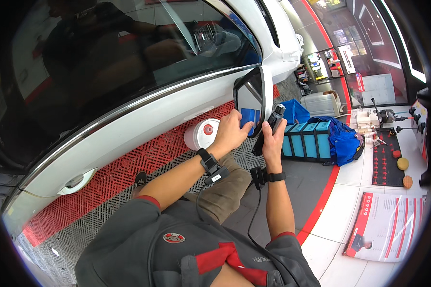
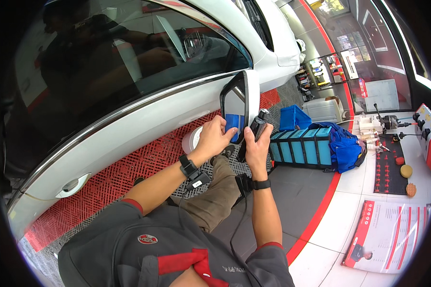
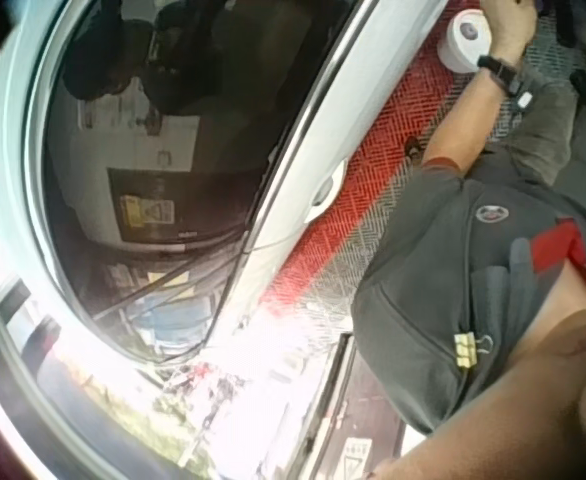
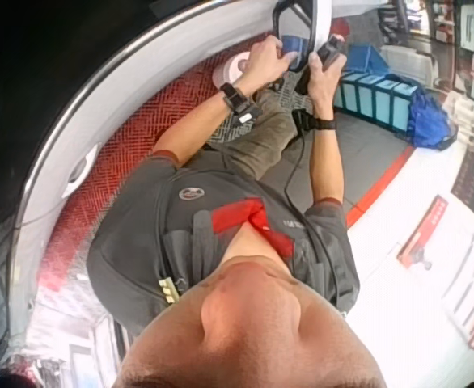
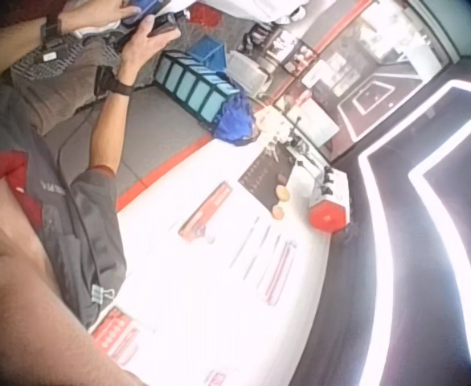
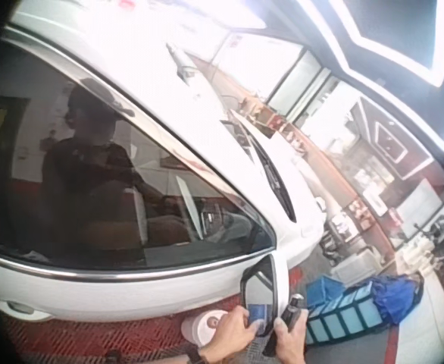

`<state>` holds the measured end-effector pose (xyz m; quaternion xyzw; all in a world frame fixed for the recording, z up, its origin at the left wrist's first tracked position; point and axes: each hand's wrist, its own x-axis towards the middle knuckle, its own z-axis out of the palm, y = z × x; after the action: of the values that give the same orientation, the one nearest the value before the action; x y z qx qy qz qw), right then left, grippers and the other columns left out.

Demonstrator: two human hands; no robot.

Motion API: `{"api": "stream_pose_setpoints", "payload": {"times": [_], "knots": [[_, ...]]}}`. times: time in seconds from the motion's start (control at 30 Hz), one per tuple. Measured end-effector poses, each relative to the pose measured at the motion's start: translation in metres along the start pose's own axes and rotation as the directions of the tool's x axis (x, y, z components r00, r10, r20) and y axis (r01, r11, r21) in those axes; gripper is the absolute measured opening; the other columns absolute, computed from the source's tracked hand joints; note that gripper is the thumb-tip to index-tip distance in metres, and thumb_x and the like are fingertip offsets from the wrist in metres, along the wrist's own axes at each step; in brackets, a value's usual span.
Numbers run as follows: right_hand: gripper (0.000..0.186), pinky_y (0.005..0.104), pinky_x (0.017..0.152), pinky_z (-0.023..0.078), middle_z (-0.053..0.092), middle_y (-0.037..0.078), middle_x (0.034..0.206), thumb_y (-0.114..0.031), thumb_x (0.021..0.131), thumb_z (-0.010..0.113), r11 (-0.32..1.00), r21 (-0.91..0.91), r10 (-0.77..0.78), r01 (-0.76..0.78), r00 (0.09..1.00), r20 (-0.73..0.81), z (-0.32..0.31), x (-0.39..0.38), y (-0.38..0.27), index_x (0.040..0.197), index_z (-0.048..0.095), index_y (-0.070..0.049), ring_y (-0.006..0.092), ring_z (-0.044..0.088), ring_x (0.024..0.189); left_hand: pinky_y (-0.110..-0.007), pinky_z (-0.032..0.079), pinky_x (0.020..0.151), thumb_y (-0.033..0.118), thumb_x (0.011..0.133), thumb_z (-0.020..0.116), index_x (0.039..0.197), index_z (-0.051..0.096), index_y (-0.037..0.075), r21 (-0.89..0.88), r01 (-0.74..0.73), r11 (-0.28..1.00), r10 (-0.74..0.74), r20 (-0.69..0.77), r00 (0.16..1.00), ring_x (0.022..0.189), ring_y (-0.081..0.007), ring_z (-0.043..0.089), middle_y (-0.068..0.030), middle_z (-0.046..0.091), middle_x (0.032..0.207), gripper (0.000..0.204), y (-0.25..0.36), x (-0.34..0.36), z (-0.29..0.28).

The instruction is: The person wipes the windshield and side windows of a white car using a blue cloth and a spray bottle. They move around the vehicle, cleaning the glass surfaces and side mirrors in a garage setting.

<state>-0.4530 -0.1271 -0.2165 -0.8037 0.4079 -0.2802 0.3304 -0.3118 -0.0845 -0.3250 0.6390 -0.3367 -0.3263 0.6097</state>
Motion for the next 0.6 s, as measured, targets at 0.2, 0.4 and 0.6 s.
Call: {"api": "stream_pose_setpoints", "payload": {"times": [0.2, 0.4, 0.6], "knots": [[0.036, 0.0342, 0.093, 0.051, 0.063, 0.011, 0.108, -0.022, 0.104, 0.067, 0.98, 0.162, -0.125, 0.118, 0.991, 0.036, 0.002, 0.002, -0.003, 0.117, 0.042, 0.0, 0.0181, 0.06, 0.1, -0.04, 0.058, 0.069, 0.027, 0.085, 0.088, 0.093, 0.064, -0.005, 0.035, -0.064, 0.997, 0.067, -0.096, 0.993, 0.075, -0.0296, 0.075, -0.02, 0.073, 0.08, 0.042, -0.004, 0.001, -0.001], [0.039, 0.0368, 0.084, 0.049, 0.058, 0.011, 0.099, -0.026, 0.101, 0.07, 0.993, 0.118, -0.016, 0.017, 1.0, -0.01, 0.003, 0.004, 0.006, 0.113, 0.043, -0.001, 0.0199, 0.054, 0.09, -0.039, 0.056, 0.066, 0.026, 0.088, 0.085, 0.101, 0.064, -0.005, 0.058, -0.134, 0.989, 0.14, -0.131, 0.981, 0.069, -0.0275, 0.071, -0.0162, 0.072, 0.079, 0.04, -0.007, -0.005, 0.003], [0.038, 0.0383, 0.086, 0.049, 0.058, 0.012, 0.098, -0.025, 0.101, 0.069, 0.999, 0.029, -0.029, 0.03, 0.999, -0.03, 0.002, 0.0, 0.003, 0.115, 0.044, 0.0, 0.0206, 0.055, 0.09, -0.037, 0.056, 0.065, 0.026, 0.087, 0.086, 0.097, 0.063, -0.005, -0.034, -0.068, 0.997, 0.069, 0.027, 0.997, 0.069, -0.0249, 0.07, -0.014, 0.071, 0.078, 0.039, -0.007, -0.006, 0.005]]}}
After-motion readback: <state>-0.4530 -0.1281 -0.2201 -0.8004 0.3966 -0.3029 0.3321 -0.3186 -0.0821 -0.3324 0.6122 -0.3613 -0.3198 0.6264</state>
